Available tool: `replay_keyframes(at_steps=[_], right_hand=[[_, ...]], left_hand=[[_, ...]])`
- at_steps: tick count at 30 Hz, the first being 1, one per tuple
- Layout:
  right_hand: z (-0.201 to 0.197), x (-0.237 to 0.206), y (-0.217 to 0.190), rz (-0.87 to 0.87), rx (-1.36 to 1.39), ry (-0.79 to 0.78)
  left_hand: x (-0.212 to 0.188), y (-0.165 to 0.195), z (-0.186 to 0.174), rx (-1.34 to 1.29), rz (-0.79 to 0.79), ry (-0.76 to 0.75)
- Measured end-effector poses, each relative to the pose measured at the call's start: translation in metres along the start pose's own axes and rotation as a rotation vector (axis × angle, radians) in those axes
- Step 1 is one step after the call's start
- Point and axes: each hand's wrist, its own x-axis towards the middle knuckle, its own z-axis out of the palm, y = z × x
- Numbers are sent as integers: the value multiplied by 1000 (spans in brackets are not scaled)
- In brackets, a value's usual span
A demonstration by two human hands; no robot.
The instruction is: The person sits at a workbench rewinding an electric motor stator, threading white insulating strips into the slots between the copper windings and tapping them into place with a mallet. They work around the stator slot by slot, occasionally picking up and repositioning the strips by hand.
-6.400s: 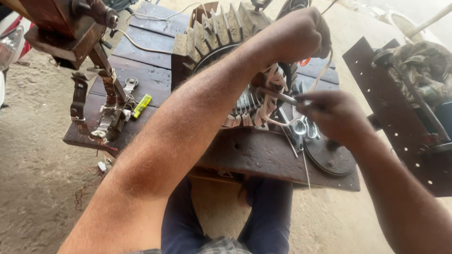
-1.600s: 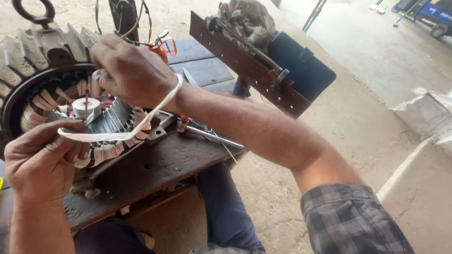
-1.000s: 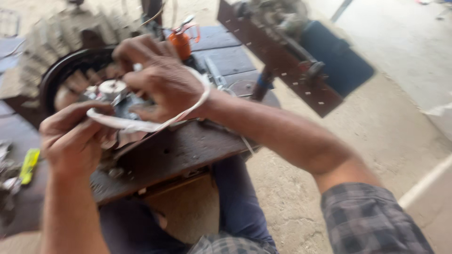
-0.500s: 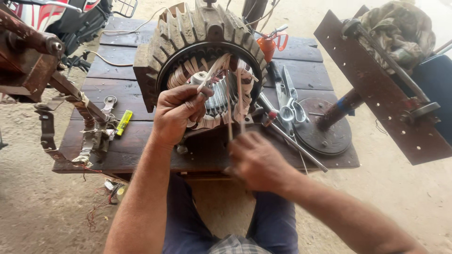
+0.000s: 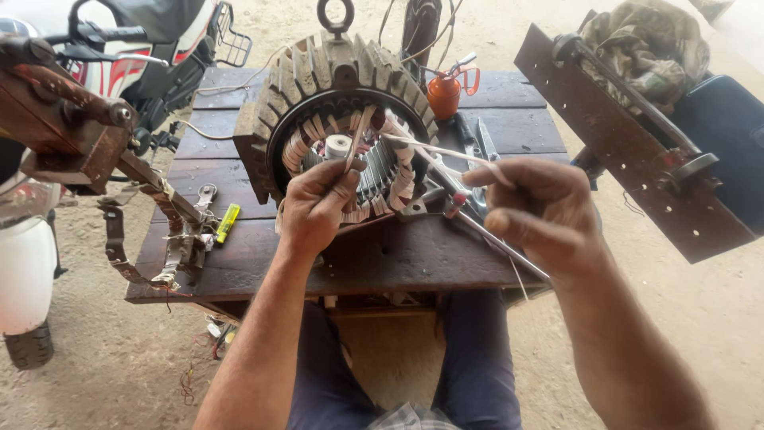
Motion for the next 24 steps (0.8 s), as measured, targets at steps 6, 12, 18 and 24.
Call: replay_keyframes(at_steps=[6, 12, 18, 24], right_hand=[[15, 30, -1, -390, -395, -355], [-22, 6, 15, -305, -965, -443], [32, -41, 120, 135, -1655, -490], [106, -22, 111, -251, -1399, 166]], left_hand=[[-1, 21, 5, 50, 22, -30], [-15, 47, 16, 539, 332, -50], [-27, 53, 20, 698, 377, -64], [-43, 47, 8, 414, 191, 41]])
